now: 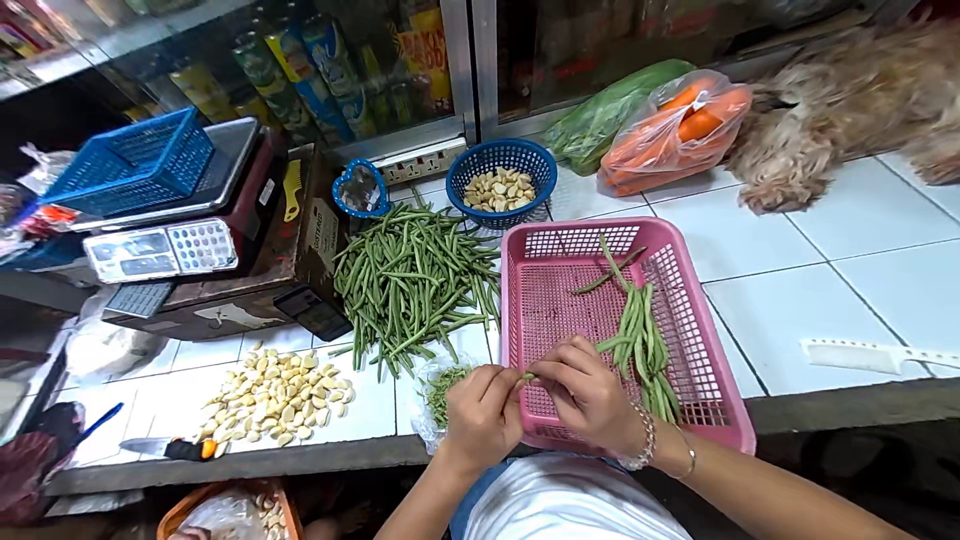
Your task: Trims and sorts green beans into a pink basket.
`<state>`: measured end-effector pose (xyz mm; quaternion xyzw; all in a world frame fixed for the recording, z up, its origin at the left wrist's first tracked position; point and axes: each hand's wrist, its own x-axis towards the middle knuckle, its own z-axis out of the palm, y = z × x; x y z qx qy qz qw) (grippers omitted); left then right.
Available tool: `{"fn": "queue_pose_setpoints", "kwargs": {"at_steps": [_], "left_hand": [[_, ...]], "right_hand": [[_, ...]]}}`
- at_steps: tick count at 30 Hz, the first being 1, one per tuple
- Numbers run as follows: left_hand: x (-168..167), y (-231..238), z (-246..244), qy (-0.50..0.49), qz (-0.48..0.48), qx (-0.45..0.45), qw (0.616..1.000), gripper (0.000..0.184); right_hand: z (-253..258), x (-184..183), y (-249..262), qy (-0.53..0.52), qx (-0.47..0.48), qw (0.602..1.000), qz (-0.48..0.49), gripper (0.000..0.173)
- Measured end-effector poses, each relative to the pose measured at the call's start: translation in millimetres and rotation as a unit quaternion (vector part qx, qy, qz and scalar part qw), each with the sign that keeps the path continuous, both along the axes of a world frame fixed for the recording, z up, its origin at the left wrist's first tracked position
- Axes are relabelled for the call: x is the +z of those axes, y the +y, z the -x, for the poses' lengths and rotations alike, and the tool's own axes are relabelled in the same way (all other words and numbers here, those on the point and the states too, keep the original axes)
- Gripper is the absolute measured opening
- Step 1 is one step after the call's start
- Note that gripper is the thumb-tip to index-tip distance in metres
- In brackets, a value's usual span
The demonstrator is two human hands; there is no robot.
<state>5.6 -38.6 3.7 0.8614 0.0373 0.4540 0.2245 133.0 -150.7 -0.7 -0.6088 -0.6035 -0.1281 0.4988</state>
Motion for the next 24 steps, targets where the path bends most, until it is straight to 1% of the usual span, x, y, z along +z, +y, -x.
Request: {"fn": "queue_pose_setpoints", "kwargs": {"at_steps": [3,5,6,7,9,12,13,14,15,16,17,18,19,20,22,24], "left_hand": [[7,-14,0,-0.062,0.150,-0.036,0.986,0.018],[12,-19,-1,-0.081,0.206,-0.053,0.974,0.018],[12,-18,-1,-0.078,0.211,-0.058,0.973,0.018],[9,-17,-1,-0.068,0.200,-0.056,0.976,0.017],[-4,-9,2,-0.035,0.141,-0.021,0.989,0.018],[-35,5,22,0.046,0.049,0.078,0.995,0.020],[-46,8,32,0.088,0.035,0.115,0.989,0.020],[-55,11,44,0.145,0.033,0.150,0.977,0.019],[-60,13,55,0.221,0.052,0.179,0.957,0.018],[-58,15,63,0.315,0.099,0.197,0.923,0.018],[-53,17,67,0.410,0.157,0.210,0.874,0.023],[-47,19,66,0.478,0.203,0.216,0.827,0.030],[-44,19,65,0.498,0.223,0.217,0.810,0.036],[-41,17,63,0.477,0.232,0.211,0.821,0.037],[-35,7,57,0.366,0.233,0.172,0.884,0.030],[-29,-2,44,0.252,0.202,0.115,0.939,0.027]], "right_hand": [[14,6,3,0.143,0.035,0.989,-0.035,0.014],[20,11,5,0.256,0.068,0.963,-0.048,0.014],[21,14,5,0.315,0.080,0.944,-0.062,0.011],[19,17,6,0.368,0.088,0.923,-0.072,0.009],[6,22,5,0.477,0.097,0.869,-0.093,0.013],[-23,33,-1,0.646,0.087,0.745,-0.145,0.032],[-34,34,-4,0.674,0.070,0.716,-0.165,0.036],[-45,34,-7,0.689,0.053,0.698,-0.188,0.037],[-53,33,-11,0.696,0.039,0.684,-0.213,0.039],[-60,33,-14,0.696,0.028,0.678,-0.235,0.039],[-64,33,-15,0.696,0.018,0.673,-0.249,0.039],[-64,33,-16,0.697,0.011,0.670,-0.256,0.039],[-63,33,-15,0.700,0.007,0.667,-0.255,0.039],[-59,34,-12,0.707,0.006,0.661,-0.250,0.039],[-49,34,-5,0.724,0.007,0.650,-0.231,0.038],[-38,37,1,0.739,0.009,0.642,-0.205,0.036]]}}
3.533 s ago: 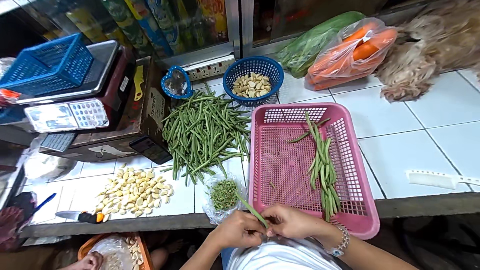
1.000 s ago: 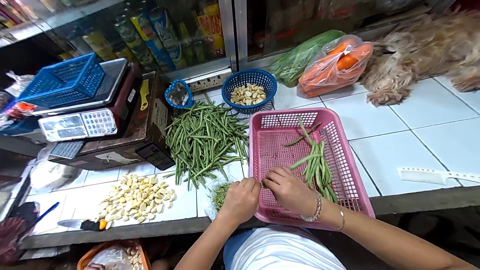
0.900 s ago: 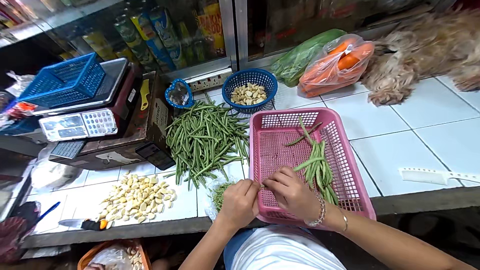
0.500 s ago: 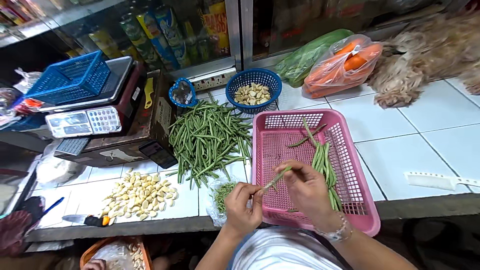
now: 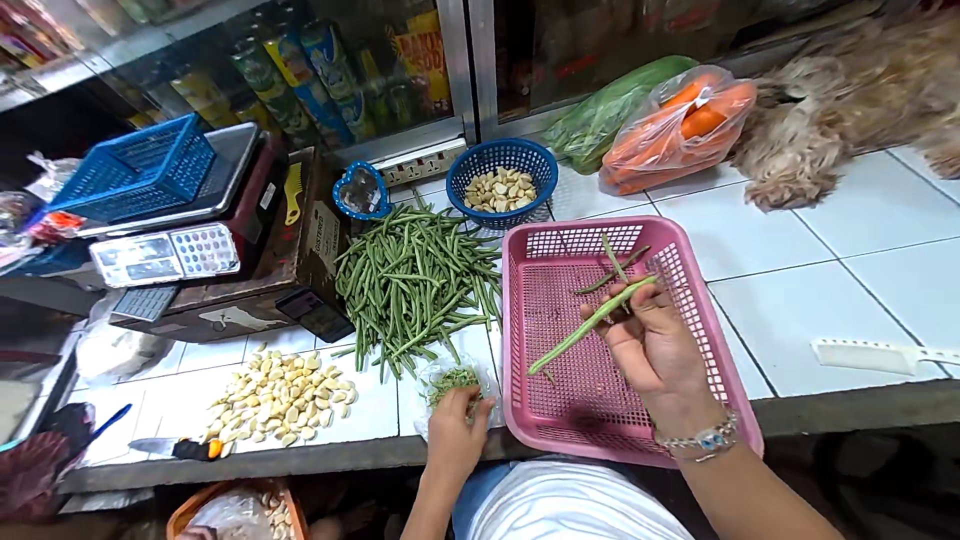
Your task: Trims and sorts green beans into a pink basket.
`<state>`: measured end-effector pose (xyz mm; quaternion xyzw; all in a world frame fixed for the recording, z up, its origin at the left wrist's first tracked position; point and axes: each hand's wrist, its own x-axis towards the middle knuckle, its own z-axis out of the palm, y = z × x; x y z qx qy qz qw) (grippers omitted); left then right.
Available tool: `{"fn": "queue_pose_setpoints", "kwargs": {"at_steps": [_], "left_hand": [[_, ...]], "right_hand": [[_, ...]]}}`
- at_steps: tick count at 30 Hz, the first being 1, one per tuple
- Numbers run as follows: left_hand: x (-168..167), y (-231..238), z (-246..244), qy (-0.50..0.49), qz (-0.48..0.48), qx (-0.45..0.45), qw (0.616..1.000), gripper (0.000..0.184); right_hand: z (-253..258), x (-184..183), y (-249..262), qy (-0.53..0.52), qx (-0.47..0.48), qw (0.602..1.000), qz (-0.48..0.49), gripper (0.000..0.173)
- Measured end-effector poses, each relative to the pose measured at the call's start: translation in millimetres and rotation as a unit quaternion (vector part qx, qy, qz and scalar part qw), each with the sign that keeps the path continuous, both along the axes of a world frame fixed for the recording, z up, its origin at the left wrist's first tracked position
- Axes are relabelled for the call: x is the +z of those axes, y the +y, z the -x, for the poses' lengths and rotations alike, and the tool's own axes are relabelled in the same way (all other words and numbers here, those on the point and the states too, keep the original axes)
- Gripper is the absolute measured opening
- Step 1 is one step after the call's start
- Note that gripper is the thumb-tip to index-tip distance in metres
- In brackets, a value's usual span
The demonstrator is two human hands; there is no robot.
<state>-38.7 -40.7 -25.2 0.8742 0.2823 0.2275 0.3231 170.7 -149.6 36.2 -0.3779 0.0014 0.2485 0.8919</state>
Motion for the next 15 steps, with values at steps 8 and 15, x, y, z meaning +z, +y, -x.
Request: {"fn": "queue_pose_setpoints", "kwargs": {"at_steps": [8,15], "left_hand": [[5,-9,-27,-0.152,-0.130,-0.143,0.969,0.020],[19,-17,-26,-0.116,-0.026,-0.091,0.989,0.022]], "right_hand": [[17,-2,0,-0.054,0.078,0.995,0.030,0.032],[54,-37,-12,-0.363,0.266,0.872,0.192,0.010]]}}
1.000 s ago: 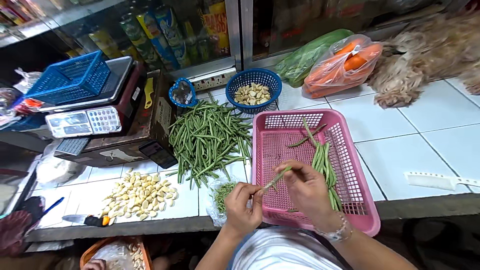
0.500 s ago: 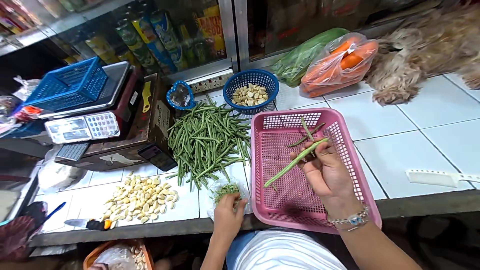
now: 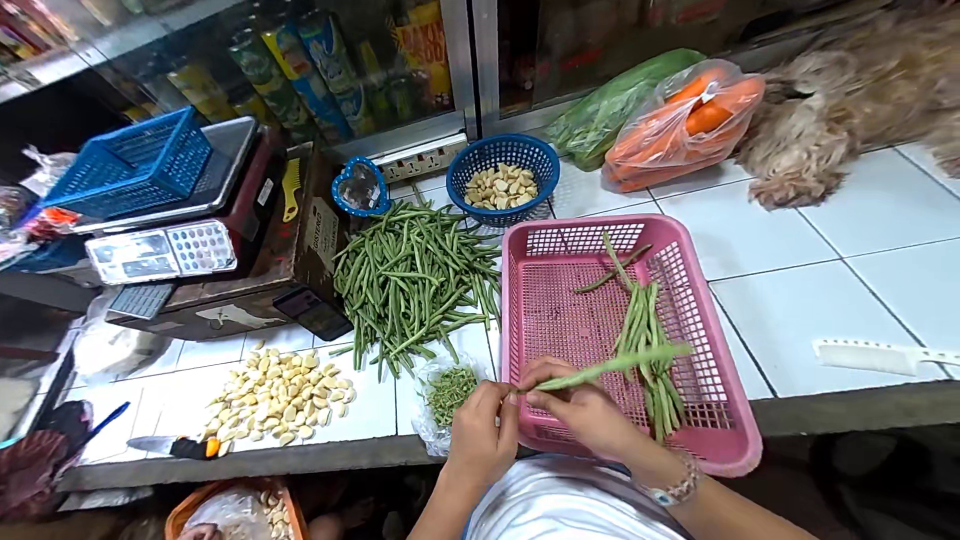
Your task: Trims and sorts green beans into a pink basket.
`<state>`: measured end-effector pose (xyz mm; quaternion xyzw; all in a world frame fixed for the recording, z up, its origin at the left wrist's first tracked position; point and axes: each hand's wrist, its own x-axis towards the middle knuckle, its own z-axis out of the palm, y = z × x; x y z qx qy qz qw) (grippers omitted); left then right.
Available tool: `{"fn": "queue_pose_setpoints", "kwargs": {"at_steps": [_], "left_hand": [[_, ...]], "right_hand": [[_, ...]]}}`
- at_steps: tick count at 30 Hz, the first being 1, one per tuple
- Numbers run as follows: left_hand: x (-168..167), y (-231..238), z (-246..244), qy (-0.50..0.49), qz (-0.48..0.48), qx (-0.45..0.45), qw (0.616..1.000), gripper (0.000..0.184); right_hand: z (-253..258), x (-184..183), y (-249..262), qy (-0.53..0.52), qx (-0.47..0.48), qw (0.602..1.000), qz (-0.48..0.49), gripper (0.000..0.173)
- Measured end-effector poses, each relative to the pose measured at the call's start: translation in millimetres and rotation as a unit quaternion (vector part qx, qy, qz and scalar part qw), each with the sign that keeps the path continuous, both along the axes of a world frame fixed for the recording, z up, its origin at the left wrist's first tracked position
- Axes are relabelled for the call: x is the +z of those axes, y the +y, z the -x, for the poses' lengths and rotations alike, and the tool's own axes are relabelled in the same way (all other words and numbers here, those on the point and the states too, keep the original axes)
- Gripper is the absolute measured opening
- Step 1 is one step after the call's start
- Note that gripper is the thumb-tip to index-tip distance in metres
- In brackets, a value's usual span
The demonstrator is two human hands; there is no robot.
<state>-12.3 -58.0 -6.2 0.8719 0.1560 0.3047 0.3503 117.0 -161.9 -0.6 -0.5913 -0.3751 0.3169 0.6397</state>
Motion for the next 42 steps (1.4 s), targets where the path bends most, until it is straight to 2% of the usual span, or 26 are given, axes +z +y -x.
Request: {"fn": "queue_pose_setpoints", "kwargs": {"at_steps": [3,6,8,11,14,16,18,20,21,23,25,26,27,29,32,35,38,40,42], "left_hand": [[5,-2,1,0.028,0.035,-0.007,0.999,0.023],[8,-5,0,0.020,0.070,-0.011,0.997,0.023],[11,-5,-1,0.001,0.155,-0.031,0.987,0.023],[15,-7,-1,-0.033,0.323,-0.067,0.943,0.020],[13,-7,1,-0.072,0.460,-0.122,0.876,0.018],[7,-8,2,-0.104,0.541,-0.172,0.817,0.017],[2,-8,3,-0.122,0.582,-0.214,0.775,0.012],[-3,-6,6,-0.127,0.588,-0.225,0.767,0.011],[-4,-5,8,-0.129,0.570,-0.215,0.783,0.012],[-5,-5,11,-0.133,0.464,-0.153,0.862,0.013],[-5,-2,14,-0.108,0.262,-0.097,0.954,0.016],[-4,1,16,-0.084,0.149,-0.090,0.981,0.018],[-4,4,18,-0.063,0.052,-0.090,0.993,0.017],[-2,7,22,-0.036,-0.068,-0.097,0.992,0.014],[4,10,23,-0.018,-0.147,-0.083,0.985,0.016],[7,16,21,-0.018,-0.171,-0.058,0.983,0.017],[13,25,17,-0.044,-0.155,0.005,0.987,0.017],[19,33,18,-0.056,-0.140,0.075,0.986,0.021],[22,41,24,-0.016,-0.141,0.146,0.979,0.018]], "right_hand": [[1,-11,-1,-0.115,-0.018,0.992,-0.053,0.013],[1,-12,-2,-0.111,-0.032,0.990,-0.086,0.013],[4,-7,-2,-0.031,-0.038,0.994,-0.098,0.006],[8,0,-3,0.109,-0.041,0.988,-0.098,0.018],[7,3,-3,0.239,-0.004,0.967,-0.087,0.027],[4,0,-5,0.320,0.052,0.940,-0.102,0.022],[2,-4,-6,0.377,0.113,0.912,-0.115,0.014],[1,-6,-5,0.423,0.142,0.888,-0.110,0.012],[1,-7,-3,0.442,0.145,0.879,-0.105,0.012],[1,-4,0,0.471,0.111,0.873,-0.065,0.007],[0,6,6,0.468,0.044,0.882,0.013,0.020],[0,10,8,0.457,0.025,0.888,0.050,0.023],[0,14,10,0.441,0.012,0.894,0.078,0.022],[-1,19,10,0.399,0.007,0.911,0.103,0.024],[-6,14,5,0.286,0.061,0.952,0.089,0.036],[-13,13,0,0.181,0.168,0.960,0.132,0.045],[-12,6,-3,0.169,0.230,0.945,0.160,0.053],[-12,-3,-5,0.207,0.232,0.941,0.136,0.060],[-13,-5,-7,0.219,0.192,0.948,0.128,0.060]]}}
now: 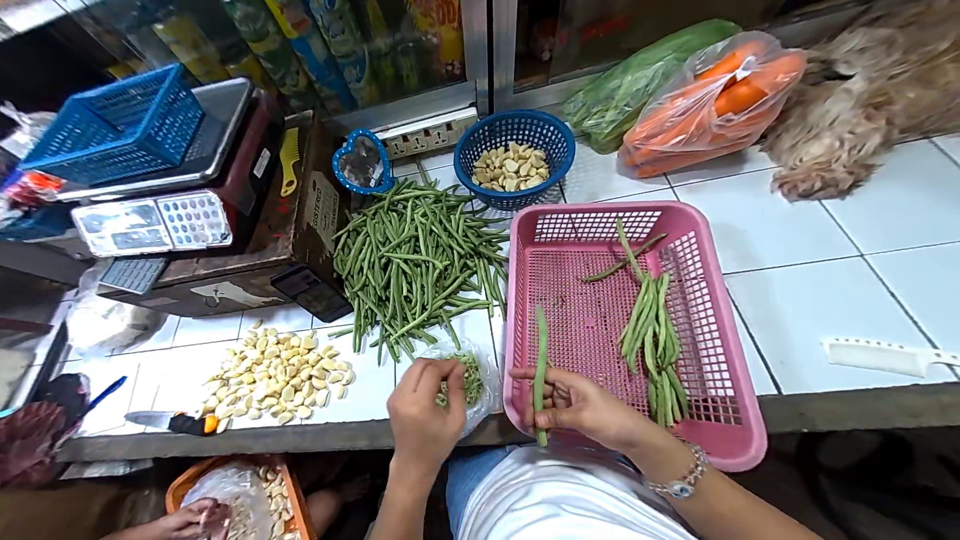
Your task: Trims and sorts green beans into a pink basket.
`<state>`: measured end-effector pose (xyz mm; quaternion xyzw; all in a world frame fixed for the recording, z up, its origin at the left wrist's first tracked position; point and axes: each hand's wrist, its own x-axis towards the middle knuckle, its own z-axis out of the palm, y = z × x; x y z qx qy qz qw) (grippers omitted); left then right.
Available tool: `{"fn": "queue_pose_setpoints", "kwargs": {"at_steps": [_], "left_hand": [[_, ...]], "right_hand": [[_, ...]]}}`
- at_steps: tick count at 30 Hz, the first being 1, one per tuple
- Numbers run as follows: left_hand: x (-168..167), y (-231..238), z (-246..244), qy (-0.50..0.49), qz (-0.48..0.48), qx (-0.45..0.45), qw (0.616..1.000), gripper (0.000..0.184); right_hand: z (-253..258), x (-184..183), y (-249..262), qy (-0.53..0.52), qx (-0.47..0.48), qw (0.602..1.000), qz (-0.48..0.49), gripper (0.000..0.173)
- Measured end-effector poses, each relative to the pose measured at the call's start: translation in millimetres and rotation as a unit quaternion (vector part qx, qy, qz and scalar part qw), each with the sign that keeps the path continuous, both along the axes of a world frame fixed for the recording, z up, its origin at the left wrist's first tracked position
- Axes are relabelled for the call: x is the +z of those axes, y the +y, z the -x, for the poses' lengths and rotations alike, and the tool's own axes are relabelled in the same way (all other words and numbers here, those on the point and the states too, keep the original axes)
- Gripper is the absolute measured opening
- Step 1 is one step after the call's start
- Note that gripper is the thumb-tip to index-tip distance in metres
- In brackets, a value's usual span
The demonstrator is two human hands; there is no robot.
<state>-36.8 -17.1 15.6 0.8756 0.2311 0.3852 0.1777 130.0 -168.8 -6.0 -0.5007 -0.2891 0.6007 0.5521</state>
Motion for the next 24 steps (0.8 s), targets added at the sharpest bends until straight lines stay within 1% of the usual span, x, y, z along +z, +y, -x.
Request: {"fn": "queue_pose_setpoints", "kwargs": {"at_steps": [1,2,3,4,5,6,7,8,9,10,12,13,14,15,17,18,19,21,22,24], "left_hand": [[2,1,4,0.056,0.015,0.037,0.998,0.016],[4,0,6,0.124,0.055,0.053,0.989,0.018],[5,-3,5,0.171,0.108,0.048,0.978,0.025],[1,-8,4,0.181,0.136,0.024,0.974,0.033],[-8,-15,2,0.162,0.132,-0.020,0.978,0.040],[-18,-22,-1,0.131,0.100,-0.078,0.983,0.042],[-27,-26,-3,0.101,0.046,-0.135,0.985,0.039],[-33,-26,-7,0.077,-0.019,-0.185,0.979,0.033],[-35,-20,-11,0.057,-0.089,-0.221,0.969,0.024],[-34,-11,-15,0.039,-0.151,-0.246,0.957,0.018],[-22,15,-25,0.017,-0.231,-0.251,0.940,0.017],[-14,31,-31,0.021,-0.244,-0.225,0.943,0.017],[-4,49,-37,0.039,-0.238,-0.181,0.953,0.018],[8,67,-43,0.071,-0.211,-0.127,0.967,0.022],[35,89,-54,0.135,-0.103,-0.027,0.985,0.040],[43,93,-59,0.133,-0.074,0.007,0.988,0.042],[47,92,-62,0.124,-0.066,0.017,0.990,0.040],[43,75,-65,0.129,-0.069,-0.019,0.989,0.029],[38,63,-65,0.137,-0.067,-0.050,0.987,0.024],[23,40,-64,0.132,-0.072,-0.104,0.983,0.016]], "right_hand": [[-1,1,0,-0.017,-0.018,1.000,0.009,0.057],[-2,2,1,-0.044,-0.023,0.999,0.022,0.053],[-2,3,2,-0.080,-0.009,0.996,0.038,0.047],[-3,3,3,-0.111,0.022,0.992,0.051,0.042],[-3,3,4,-0.134,0.065,0.987,0.056,0.039],[-4,3,5,-0.138,0.112,0.982,0.059,0.035],[-4,4,6,-0.132,0.154,0.978,0.057,0.029],[-6,5,6,-0.122,0.183,0.974,0.045,0.023],[-9,5,5,-0.110,0.191,0.975,0.025,0.020],[-13,6,3,-0.096,0.179,0.979,-0.002,0.020],[-24,5,-3,-0.087,0.114,0.988,-0.057,0.027],[-32,7,-6,-0.125,0.076,0.987,-0.066,0.030],[-42,12,-8,-0.198,0.044,0.978,-0.049,0.030],[-54,16,-9,-0.291,0.024,0.956,-0.011,0.030],[-80,15,-7,-0.444,0.029,0.889,0.109,0.033],[-93,4,-5,-0.496,0.036,0.851,0.168,0.034],[-105,-9,-5,-0.533,0.045,0.816,0.219,0.035],[-122,-35,-8,-0.572,0.083,0.760,0.298,0.030],[-126,-46,-12,-0.584,0.100,0.741,0.316,0.028],[-129,-59,-16,-0.601,0.124,0.722,0.319,0.027]]}}
